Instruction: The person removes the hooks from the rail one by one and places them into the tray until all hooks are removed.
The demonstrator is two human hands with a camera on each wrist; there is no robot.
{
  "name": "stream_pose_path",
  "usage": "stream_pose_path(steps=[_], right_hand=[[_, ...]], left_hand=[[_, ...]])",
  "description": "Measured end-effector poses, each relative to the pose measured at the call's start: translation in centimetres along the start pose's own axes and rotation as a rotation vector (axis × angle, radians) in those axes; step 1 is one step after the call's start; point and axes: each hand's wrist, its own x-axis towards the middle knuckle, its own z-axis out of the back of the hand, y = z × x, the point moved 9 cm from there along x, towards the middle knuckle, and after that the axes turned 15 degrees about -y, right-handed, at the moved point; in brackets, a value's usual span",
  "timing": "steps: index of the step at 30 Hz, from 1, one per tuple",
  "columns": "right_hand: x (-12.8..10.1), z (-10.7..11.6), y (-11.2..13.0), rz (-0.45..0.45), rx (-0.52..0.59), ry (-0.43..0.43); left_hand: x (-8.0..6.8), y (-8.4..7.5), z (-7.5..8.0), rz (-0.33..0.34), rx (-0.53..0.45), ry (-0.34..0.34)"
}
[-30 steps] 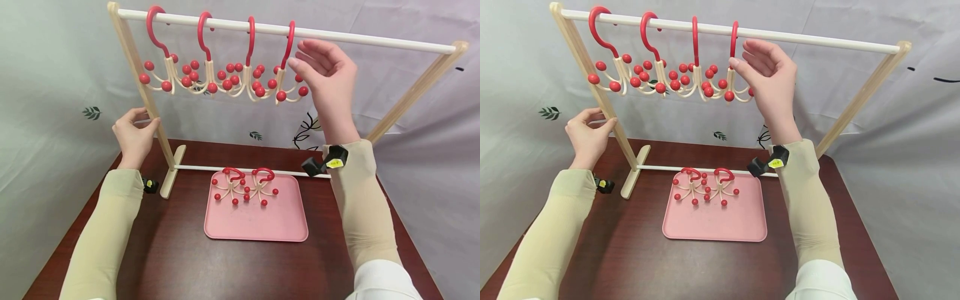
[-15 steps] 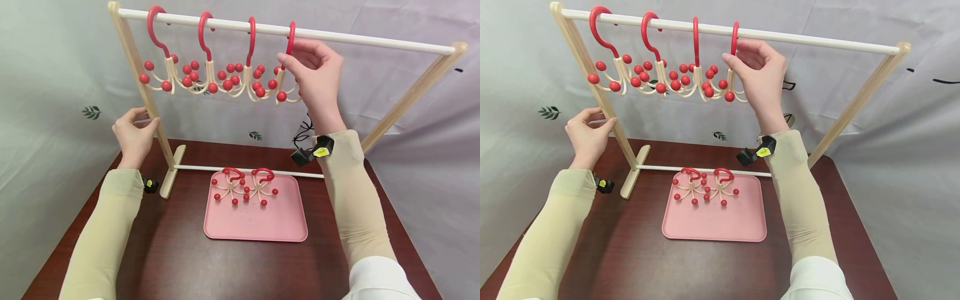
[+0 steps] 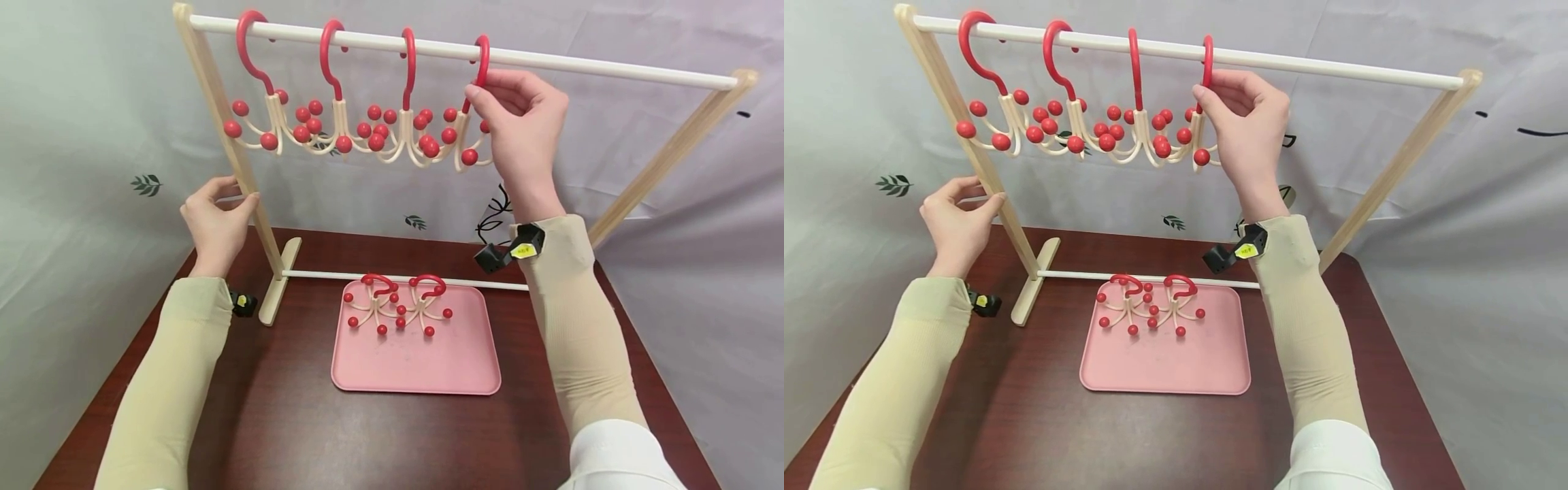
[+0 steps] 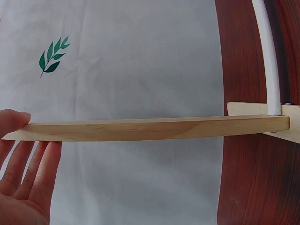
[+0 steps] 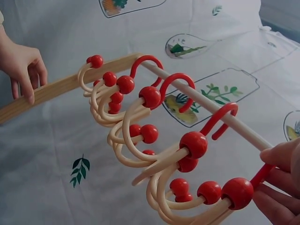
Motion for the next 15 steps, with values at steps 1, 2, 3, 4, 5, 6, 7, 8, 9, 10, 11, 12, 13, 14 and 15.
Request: stream_pose_path(steps=[1, 2, 3, 4, 5, 6, 7, 8, 9, 10, 11, 12, 13, 14, 15], right_hand=[[0.0, 0.0, 0.0, 0.000, 0.006, -0.001], [0.0, 0.1, 0.1, 0.002, 0.012, -0.004], [0.0, 0.2, 0.1, 0.002, 0.018, -0.007], [0.0, 0.3, 0.2, 0.008, 0.023, -0.010], [0.0, 0.5, 0.3, 0.015, 0.027, -0.015], [0.0, 0.6, 0.5, 0.022, 0.032, -0.021], [0.1, 0.7, 0.6, 0.032, 0.035, -0.027], [0.1, 0.9, 0.8, 0.039, 0.038, -0.033], [0.1, 1.0, 1.0, 0.043, 0.042, -0.039], [0.2, 1.2, 1.2, 0.051, 0.045, -0.045], [0.3, 1.3, 1.3, 0.053, 0.050, -0.051], [0.3, 1.5, 1.5, 0.055, 0.055, -0.056], [0.4, 1.6, 1.6, 0.055, 0.062, -0.060], [0.4, 1.7, 1.7, 0.056, 0.065, -0.064], [0.4, 1.9, 1.9, 0.062, 0.069, -0.067]], left_hand=[[0.0, 0.0, 0.0, -0.001, -0.001, -0.002], [0.0, 0.0, 0.0, -0.003, -0.001, -0.003], [0.0, 0.0, 0.0, -0.002, -0.002, -0.003], [0.0, 0.0, 0.0, -0.001, -0.004, -0.004], [0.0, 0.0, 0.0, -0.001, -0.004, -0.003], [0.0, 0.0, 0.0, -0.001, -0.005, -0.003], [0.0, 0.0, 0.0, -0.001, -0.006, -0.003], [0.0, 0.0, 0.0, -0.002, -0.006, -0.003], [0.0, 0.0, 0.0, -0.002, -0.006, -0.003], [0.0, 0.0, 0.0, -0.003, -0.005, -0.003], [0.0, -0.1, 0.0, -0.005, -0.005, -0.003], [-0.1, -0.1, 0.0, -0.005, -0.004, -0.004], [-0.1, -0.1, 0.0, -0.004, -0.005, -0.004], [-0.1, -0.1, 0.1, -0.003, -0.005, -0.003], [-0.1, -0.1, 0.1, -0.003, -0.005, -0.003]])
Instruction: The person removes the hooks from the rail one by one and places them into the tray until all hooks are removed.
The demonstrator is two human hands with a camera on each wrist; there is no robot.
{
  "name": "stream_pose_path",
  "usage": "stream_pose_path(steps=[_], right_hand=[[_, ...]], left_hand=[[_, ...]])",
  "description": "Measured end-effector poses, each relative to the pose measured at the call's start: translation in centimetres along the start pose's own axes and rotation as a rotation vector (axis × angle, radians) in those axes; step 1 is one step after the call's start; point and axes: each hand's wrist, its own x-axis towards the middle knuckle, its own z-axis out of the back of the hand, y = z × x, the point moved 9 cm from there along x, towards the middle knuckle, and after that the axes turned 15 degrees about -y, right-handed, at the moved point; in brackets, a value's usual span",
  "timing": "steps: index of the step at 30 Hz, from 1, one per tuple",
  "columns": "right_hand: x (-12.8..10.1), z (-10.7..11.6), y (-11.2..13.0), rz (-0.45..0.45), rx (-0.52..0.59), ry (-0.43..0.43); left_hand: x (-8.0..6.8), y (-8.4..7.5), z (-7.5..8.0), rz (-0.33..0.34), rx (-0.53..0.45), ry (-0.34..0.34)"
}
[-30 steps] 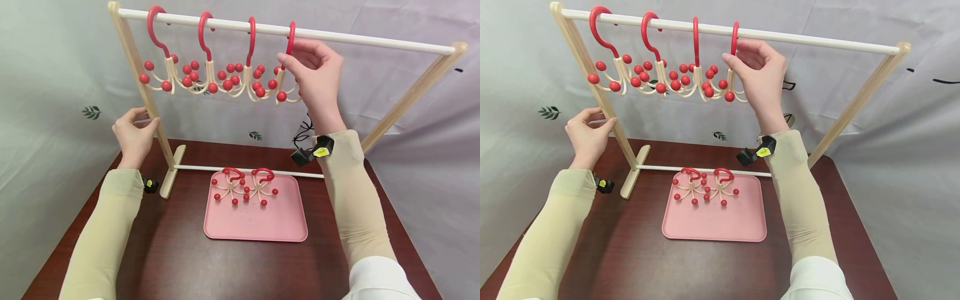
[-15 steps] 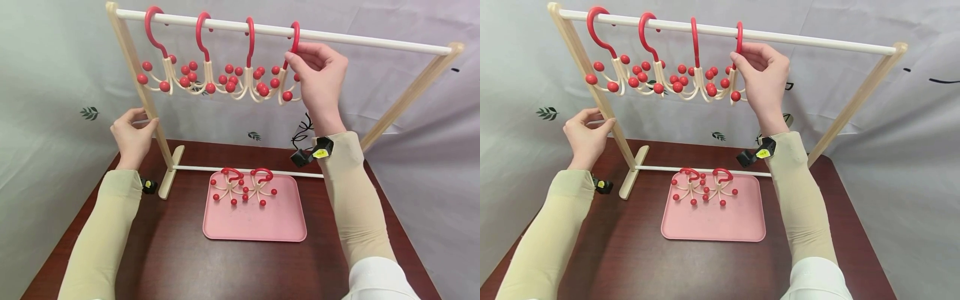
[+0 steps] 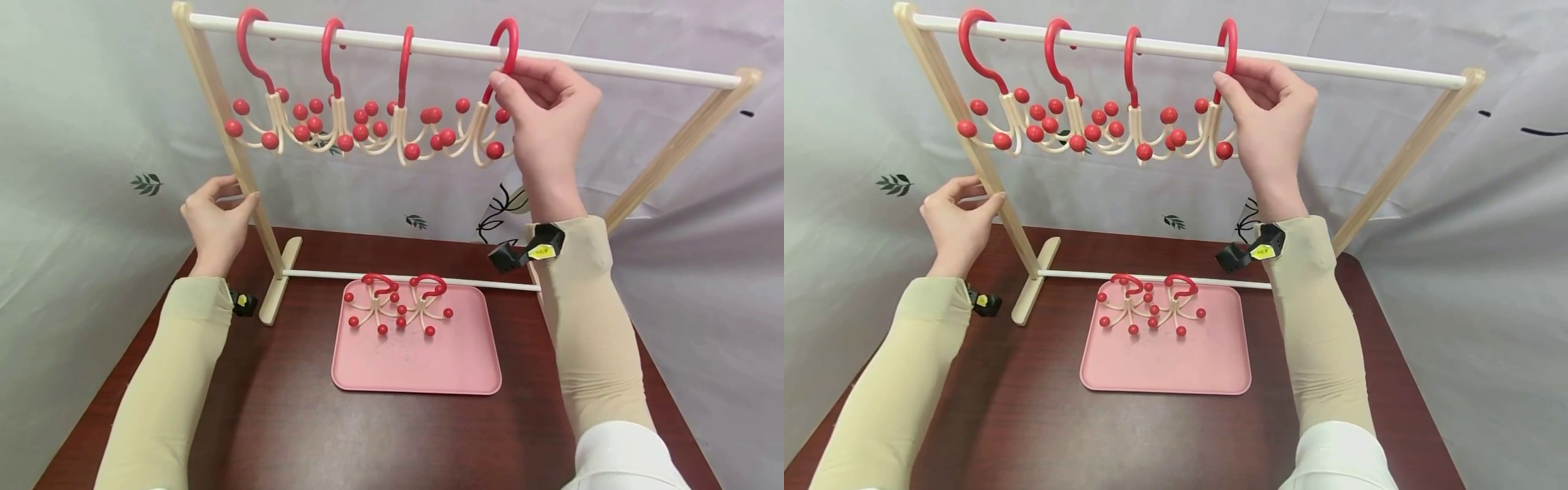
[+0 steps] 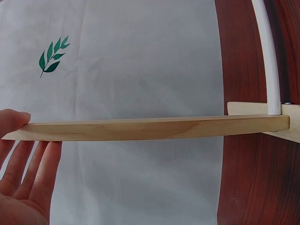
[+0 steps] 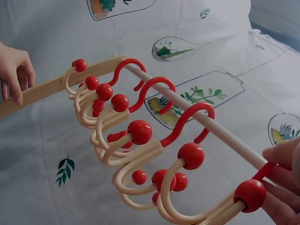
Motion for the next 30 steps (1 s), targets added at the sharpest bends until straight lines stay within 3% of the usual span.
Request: stream_pose_path(steps=[5, 21, 30], right_hand=[[0.0, 0.6, 0.8, 0.025, 0.020, -0.018], [-0.3, 3.1, 2.1, -0.013, 0.078, -0.083], [-1.2, 5.2, 0.9, -0.057, 0.005, -0.067]], left_hand=[[-0.1, -0.1, 0.0, 0.000, 0.002, 0.001], [0.0, -0.3, 0.2, -0.003, 0.008, -0.002], [0.1, -0.2, 0.1, 0.002, 0.012, 0.001]])
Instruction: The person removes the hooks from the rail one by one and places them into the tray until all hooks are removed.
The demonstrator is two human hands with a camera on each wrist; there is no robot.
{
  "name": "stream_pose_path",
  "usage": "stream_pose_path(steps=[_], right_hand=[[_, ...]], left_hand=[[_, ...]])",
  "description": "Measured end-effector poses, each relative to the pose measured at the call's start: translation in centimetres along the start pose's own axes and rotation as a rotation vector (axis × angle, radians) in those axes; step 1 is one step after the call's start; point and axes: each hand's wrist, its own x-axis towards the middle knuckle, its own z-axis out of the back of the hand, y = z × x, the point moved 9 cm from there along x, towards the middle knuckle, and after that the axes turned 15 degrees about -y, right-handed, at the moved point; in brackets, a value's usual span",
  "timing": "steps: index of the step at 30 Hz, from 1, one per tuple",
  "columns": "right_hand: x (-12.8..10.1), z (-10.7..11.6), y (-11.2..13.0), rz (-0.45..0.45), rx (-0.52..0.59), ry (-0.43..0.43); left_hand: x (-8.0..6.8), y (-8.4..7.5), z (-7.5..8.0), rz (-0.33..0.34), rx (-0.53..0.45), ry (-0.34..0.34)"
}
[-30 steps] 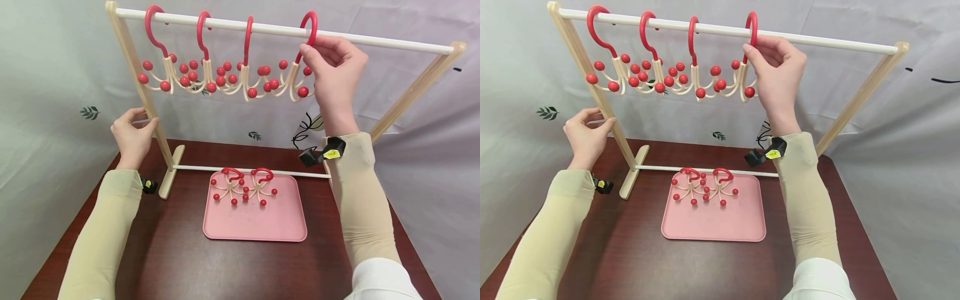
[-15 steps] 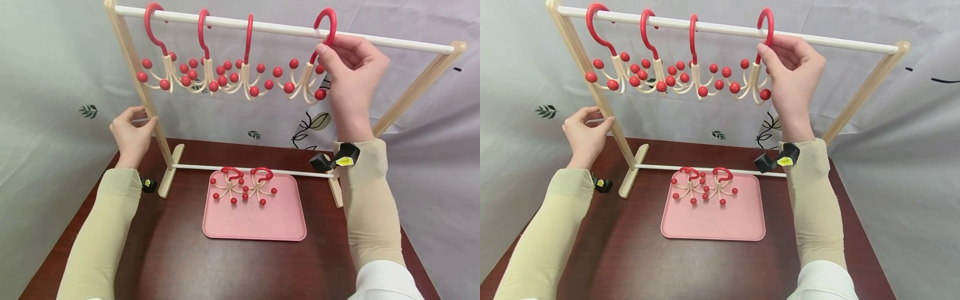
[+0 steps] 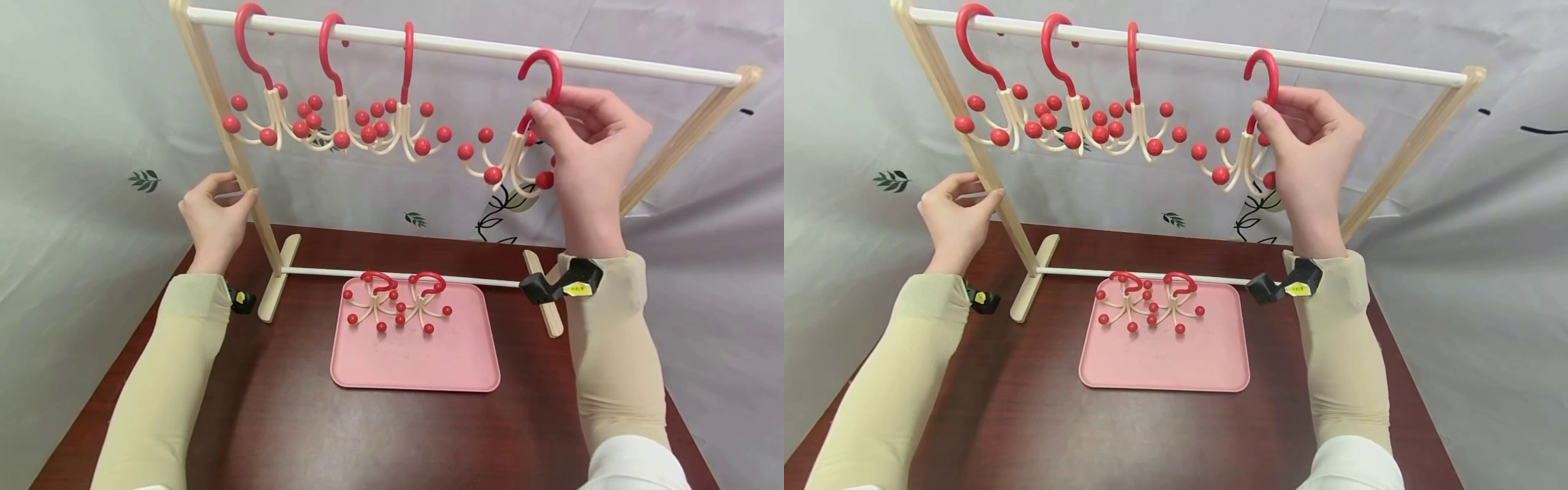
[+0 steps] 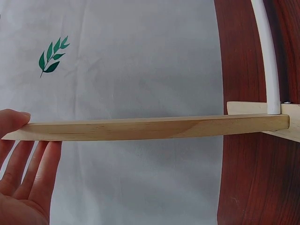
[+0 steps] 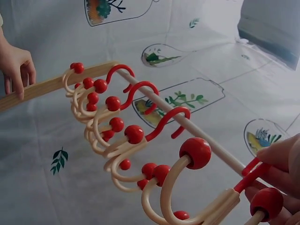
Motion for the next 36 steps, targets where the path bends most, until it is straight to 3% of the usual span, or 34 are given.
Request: stream_pose_path(steps=[12, 23, 30, 36], right_hand=[[-1.3, 2.7, -2.8, -0.021, -0.075, 0.037], [-2.2, 5.6, -7.3, -0.013, -0.157, 0.086], [-3.8, 6.9, -10.0, -0.089, -0.172, 0.119], [-5.3, 8.0, -12.6, -0.196, -0.115, 0.130]], left_hand=[[-0.1, 0.1, 0.0, 0.001, -0.004, -0.004], [-0.2, 0.2, 0.0, -0.005, -0.001, -0.007], [-0.1, 0.2, 0.2, -0.009, 0.004, -0.012], [-0.1, 0.2, 0.2, -0.010, 0.007, -0.016]])
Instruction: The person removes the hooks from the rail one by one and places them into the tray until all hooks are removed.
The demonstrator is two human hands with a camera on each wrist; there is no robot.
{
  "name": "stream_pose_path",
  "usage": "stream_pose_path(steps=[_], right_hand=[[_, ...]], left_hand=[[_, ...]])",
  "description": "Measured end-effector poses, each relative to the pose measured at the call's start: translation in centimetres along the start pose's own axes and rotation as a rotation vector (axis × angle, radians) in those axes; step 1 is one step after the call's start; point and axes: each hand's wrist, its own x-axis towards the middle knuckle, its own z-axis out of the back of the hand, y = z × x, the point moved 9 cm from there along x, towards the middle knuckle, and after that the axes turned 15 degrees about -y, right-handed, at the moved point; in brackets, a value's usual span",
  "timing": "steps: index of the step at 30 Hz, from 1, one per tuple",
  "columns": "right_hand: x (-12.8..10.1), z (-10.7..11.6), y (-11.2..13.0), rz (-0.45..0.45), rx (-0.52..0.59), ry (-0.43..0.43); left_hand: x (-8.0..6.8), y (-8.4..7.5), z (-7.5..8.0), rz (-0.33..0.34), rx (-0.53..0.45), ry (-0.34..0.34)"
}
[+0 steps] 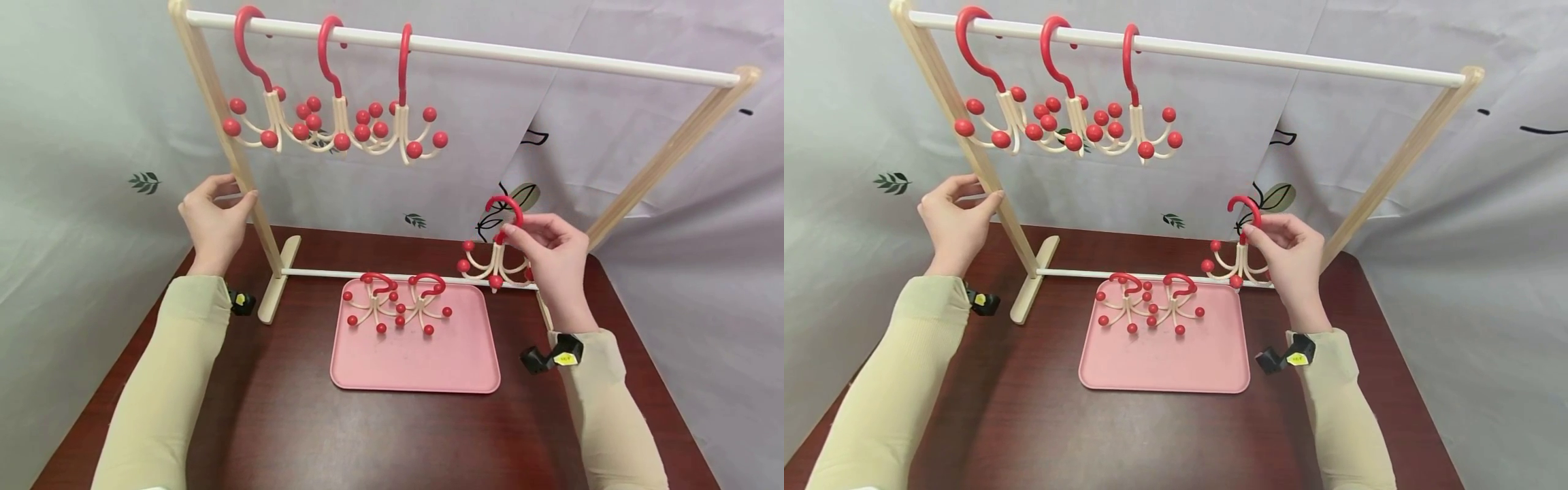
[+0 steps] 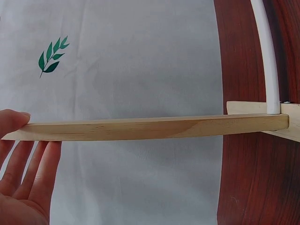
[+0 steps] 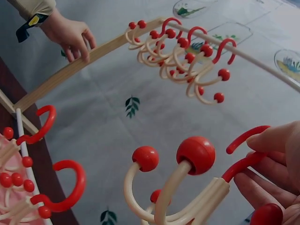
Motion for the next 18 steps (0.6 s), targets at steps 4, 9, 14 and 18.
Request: stream_pose_path(steps=[4, 9, 14, 18], right_hand=[[-0.7, 0.6, -1.8, -0.032, -0.033, 0.008], [-1.5, 1.4, -3.6, -0.045, -0.134, 0.031], [-2.4, 2.0, -5.3, -0.059, -0.225, 0.070], [-3.1, 2.4, -6.6, -0.079, -0.293, 0.093]], left_hand=[[0.0, 0.0, 0.0, 0.001, -0.005, 0.002], [0.0, 0.0, 0.0, 0.005, -0.011, 0.007], [0.0, 0.0, 0.0, 0.007, -0.011, 0.008], [0.0, 0.0, 0.0, 0.007, -0.012, 0.007]])
